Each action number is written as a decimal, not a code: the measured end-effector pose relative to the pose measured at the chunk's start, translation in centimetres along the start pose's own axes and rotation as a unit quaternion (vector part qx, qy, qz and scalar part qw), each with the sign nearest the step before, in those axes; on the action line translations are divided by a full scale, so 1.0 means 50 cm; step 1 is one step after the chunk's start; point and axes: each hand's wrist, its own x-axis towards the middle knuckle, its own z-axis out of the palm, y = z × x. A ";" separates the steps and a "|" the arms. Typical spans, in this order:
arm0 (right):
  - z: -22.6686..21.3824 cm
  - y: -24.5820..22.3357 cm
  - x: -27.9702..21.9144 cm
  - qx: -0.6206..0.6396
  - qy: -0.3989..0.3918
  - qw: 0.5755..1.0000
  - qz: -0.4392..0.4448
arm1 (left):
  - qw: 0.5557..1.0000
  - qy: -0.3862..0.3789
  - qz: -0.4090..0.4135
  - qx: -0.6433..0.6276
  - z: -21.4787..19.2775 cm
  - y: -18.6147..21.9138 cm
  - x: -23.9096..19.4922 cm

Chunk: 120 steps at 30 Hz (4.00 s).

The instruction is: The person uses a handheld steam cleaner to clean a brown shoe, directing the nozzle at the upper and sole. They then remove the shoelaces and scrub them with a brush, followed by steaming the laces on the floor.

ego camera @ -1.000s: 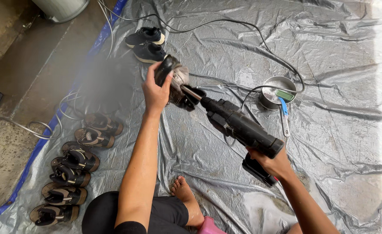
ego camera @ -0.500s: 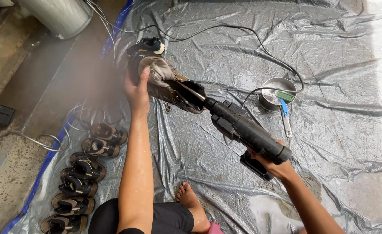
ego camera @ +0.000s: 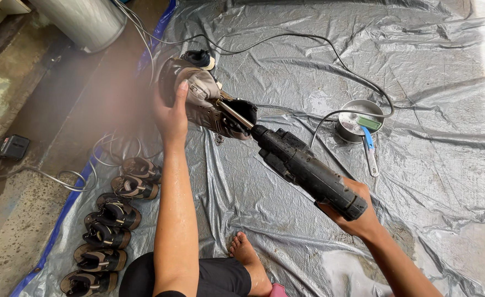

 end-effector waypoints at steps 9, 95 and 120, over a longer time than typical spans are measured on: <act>0.003 0.069 -0.041 -0.006 0.003 1.000 0.020 | 0.990 0.059 -0.097 -0.086 -0.014 -0.111 0.020; -0.059 -0.218 0.066 0.033 -0.061 0.952 0.299 | 0.987 -0.074 -0.127 -0.060 0.021 -0.191 -0.002; -0.030 -0.030 0.033 0.122 -0.064 0.976 0.169 | 0.940 0.015 -0.153 -0.306 -0.007 -0.221 0.004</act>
